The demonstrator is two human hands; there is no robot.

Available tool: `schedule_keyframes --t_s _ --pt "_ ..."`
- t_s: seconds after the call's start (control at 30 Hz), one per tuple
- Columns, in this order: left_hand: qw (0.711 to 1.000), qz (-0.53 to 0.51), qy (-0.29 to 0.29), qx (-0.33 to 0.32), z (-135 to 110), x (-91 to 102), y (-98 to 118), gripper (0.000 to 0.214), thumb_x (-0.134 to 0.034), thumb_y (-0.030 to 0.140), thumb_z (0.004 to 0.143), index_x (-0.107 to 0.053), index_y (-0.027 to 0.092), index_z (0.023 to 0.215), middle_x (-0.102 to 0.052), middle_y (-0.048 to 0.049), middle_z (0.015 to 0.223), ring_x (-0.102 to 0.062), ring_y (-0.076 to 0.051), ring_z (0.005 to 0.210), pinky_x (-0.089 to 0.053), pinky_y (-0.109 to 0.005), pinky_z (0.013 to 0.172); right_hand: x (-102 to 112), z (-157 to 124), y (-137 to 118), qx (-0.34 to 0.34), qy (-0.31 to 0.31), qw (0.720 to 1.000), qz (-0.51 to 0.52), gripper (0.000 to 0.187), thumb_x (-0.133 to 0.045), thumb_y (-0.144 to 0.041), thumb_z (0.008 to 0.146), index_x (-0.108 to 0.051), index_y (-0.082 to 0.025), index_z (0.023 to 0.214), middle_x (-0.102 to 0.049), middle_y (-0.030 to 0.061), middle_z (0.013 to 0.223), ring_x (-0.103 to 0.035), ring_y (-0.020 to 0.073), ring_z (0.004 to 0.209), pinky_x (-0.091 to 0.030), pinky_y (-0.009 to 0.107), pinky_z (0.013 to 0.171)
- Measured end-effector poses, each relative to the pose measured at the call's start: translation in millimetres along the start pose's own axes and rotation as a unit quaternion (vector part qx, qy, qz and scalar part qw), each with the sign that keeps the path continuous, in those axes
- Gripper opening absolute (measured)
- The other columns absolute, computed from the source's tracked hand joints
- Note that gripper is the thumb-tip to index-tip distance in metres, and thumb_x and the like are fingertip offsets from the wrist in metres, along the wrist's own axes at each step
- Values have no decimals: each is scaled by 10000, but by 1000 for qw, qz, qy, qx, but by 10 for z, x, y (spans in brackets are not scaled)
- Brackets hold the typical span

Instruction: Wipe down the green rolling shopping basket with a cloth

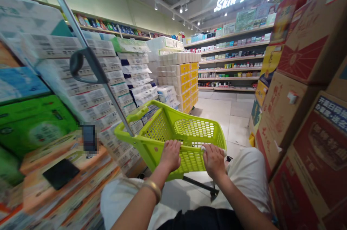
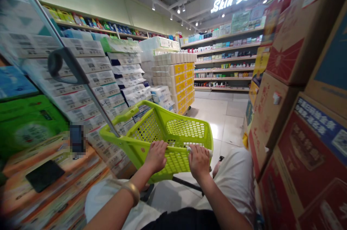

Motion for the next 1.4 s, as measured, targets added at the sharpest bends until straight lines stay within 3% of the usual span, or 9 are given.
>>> schedule_keyframes --t_s 0.27,0.37,0.6,0.77,0.97,1.4 --pt "1000 14 2 20 -50 5 -144 365 -547 222 706 -479 190 1063 -530 -96 1097 -441 -264 1079 -242 -421 1045 -151 77 -529 38 -31 999 24 262 -443 -194 892 -595 -222 1103 -635 64 994 -522 210 920 -303 341 880" --pt "1000 4 0 15 -83 12 -188 363 -548 214 705 -481 204 1062 -527 -89 1105 -440 -259 1093 -242 -418 1053 -93 51 -434 50 -38 997 33 268 -433 -204 904 -600 -233 1111 -642 52 982 -538 194 906 -320 320 864" --pt "1000 4 -10 6 -54 -16 -282 398 -528 188 697 -483 201 1093 -519 -99 1136 -425 -262 1132 -219 -429 1090 34 -87 56 22 -35 999 29 284 -385 -207 917 -604 -215 1098 -642 45 941 -560 180 881 -357 313 864" --pt "1000 23 -11 5 2 -42 -346 477 -519 205 698 -464 172 1171 -498 -122 1237 -380 -273 1225 -140 -452 1142 18 -117 13 17 -24 999 44 290 -368 -216 927 -597 -200 1104 -643 62 958 -567 191 886 -364 325 870" --pt "999 31 -16 18 4 -128 -373 658 -506 216 697 -377 124 1335 -342 -157 1455 -181 -296 1401 -70 -496 1161 8 -168 -18 31 -11 998 57 289 -388 -221 919 -588 -200 1126 -650 57 973 -579 184 881 -375 319 842" --pt "999 25 -24 -1 -36 -173 -236 679 -523 276 712 -374 85 1347 -332 -178 1464 -173 -304 1408 -52 -492 1173 93 -349 130 6 -24 998 59 284 -394 -265 918 -606 -240 1105 -661 52 973 -582 202 863 -388 329 811"
Point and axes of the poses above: each hand's wrist, its own z-axis towards the middle knuckle, its own x-axis out of the back of the hand, y = z × x, the point moved 8 cm from there along z, towards the middle knuckle
